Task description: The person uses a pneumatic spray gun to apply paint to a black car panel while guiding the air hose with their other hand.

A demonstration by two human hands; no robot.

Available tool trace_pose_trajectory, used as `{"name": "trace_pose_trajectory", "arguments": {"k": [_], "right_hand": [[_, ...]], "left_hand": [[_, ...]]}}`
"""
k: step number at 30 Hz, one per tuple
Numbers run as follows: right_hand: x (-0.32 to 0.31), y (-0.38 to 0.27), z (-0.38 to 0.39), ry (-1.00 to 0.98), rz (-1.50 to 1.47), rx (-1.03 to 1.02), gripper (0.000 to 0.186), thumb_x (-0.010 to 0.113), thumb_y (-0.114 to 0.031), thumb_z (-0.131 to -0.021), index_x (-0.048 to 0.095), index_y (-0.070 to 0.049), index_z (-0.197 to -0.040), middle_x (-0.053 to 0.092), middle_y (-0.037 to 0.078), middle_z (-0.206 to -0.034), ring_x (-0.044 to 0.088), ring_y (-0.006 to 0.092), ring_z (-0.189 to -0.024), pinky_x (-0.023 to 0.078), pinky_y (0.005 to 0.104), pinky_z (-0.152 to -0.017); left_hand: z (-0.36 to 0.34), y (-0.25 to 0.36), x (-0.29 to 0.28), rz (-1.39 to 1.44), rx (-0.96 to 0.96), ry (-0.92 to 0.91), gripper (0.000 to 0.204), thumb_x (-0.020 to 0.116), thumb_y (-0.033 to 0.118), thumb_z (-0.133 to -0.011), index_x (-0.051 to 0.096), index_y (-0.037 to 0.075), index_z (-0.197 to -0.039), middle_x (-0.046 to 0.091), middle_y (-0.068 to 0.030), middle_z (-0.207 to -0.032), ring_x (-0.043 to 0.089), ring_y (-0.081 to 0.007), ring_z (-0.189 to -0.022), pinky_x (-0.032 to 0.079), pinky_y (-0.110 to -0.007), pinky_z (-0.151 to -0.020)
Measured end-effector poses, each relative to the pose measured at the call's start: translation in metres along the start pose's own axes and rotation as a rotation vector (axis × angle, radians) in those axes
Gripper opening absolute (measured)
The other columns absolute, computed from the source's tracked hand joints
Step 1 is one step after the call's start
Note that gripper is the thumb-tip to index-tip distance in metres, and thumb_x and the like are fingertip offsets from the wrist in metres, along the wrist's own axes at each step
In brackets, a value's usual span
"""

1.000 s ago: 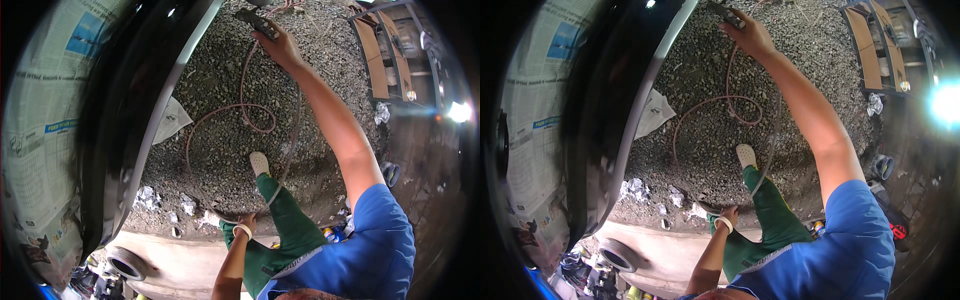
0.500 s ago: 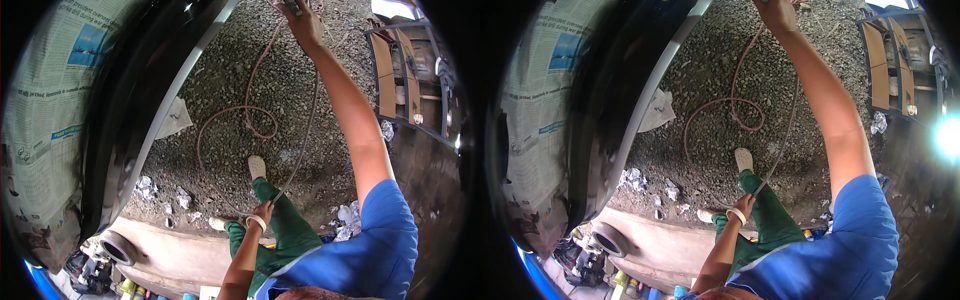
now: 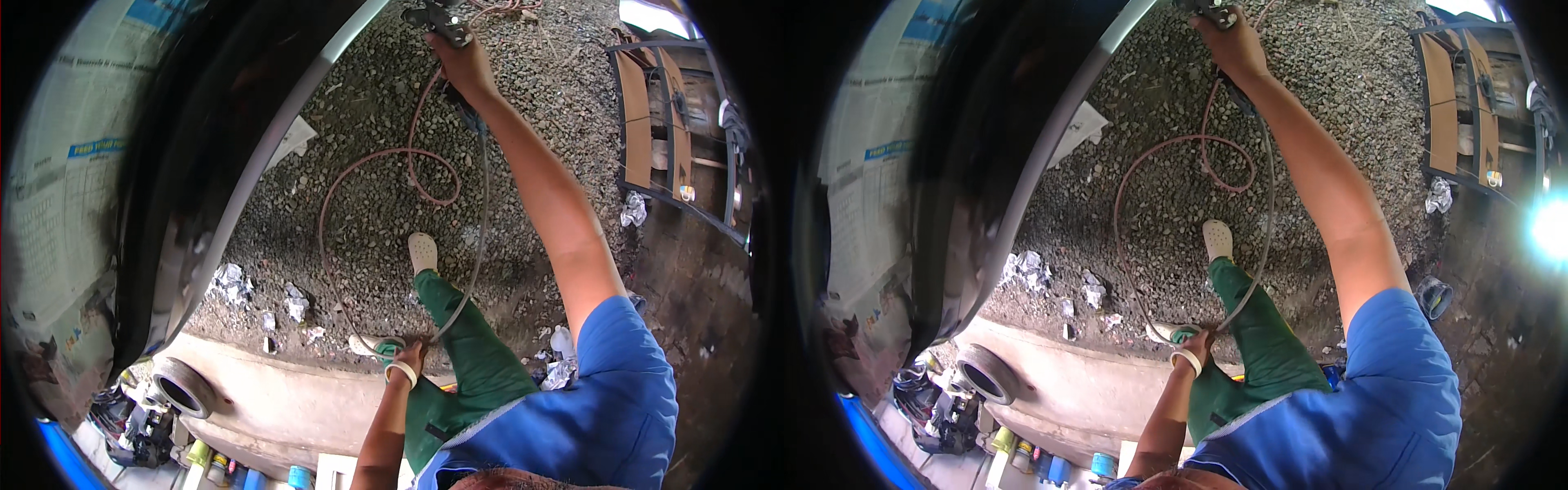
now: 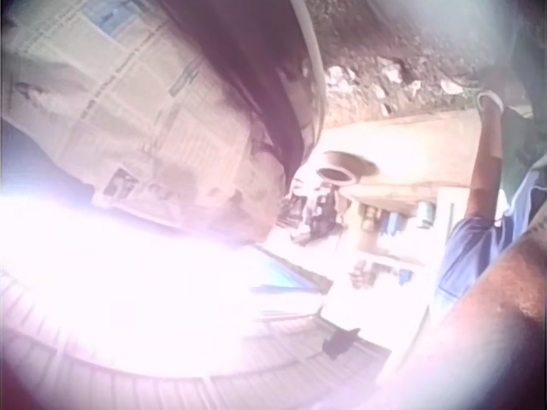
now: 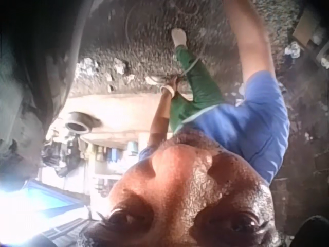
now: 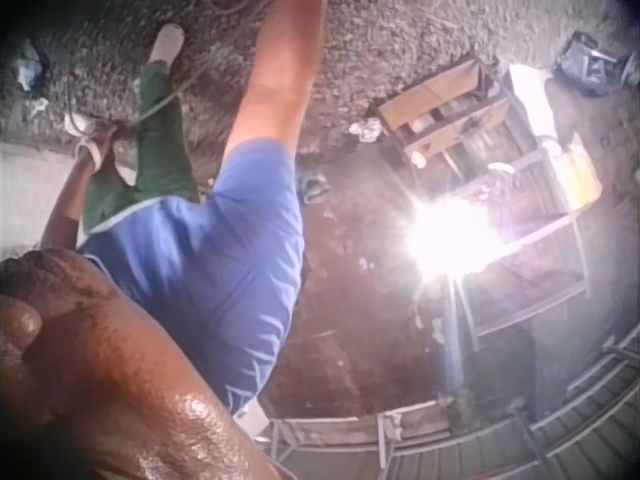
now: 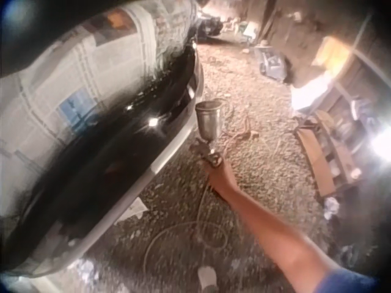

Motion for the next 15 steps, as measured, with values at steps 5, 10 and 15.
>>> {"name": "trace_pose_trajectory", "arguments": {"k": [5, 10, 15], "right_hand": [[0.044, -0.004, 0.064, -0.098, 0.025, -0.008, 0.084, 0.069, -0.059, -0.093, 0.041, -0.010, -0.155, 0.071, 0.013, -0.081, 0.071, 0.0217, -0.070, 0.053, 0.0401, -0.062], [0.080, -0.008, 0.145, -0.085, 0.015, -0.012, 0.072, 0.069, -0.058, -0.093, 0.051, -0.009, -0.143, 0.071, 0.011, -0.082, 0.067, 0.0195, -0.064, 0.052, 0.0397, -0.061], [0.125, -0.027, 0.224, -0.115, -0.103, -0.008, 0.078, 0.069, -0.053, -0.096, 0.042, -0.006, -0.152, 0.073, 0.010, -0.095, 0.067, 0.0181, -0.070, 0.053, 0.0407, -0.060]], "left_hand": [[0.018, -0.065, 0.050, 0.033, -0.070, -0.175, 0.040, 0.043, 0.028, -0.105, 0.053, 0.023, -0.143, 0.065, -0.0161, -0.135, 0.058, -0.0364, -0.130, 0.030, -0.069, -0.113], [0.052, -0.122, 0.083, -0.032, 0.087, -0.006, 0.041, 0.041, 0.044, -0.106, 0.055, 0.018, -0.135, 0.062, -0.0176, -0.135, 0.061, -0.0399, -0.122, 0.034, -0.062, -0.112], [0.070, -0.210, 0.143, -0.037, -0.018, -0.042, 0.040, 0.039, 0.044, -0.107, 0.053, 0.018, -0.134, 0.065, -0.0174, -0.131, 0.059, -0.0395, -0.126, 0.029, -0.065, -0.116]]}}
Point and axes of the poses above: each hand's wrist, its own z-axis away from the middle knuckle, its own x-axis out of the palm, y = z × x, the point moved 10 cm from there along -z, towards the middle knuckle
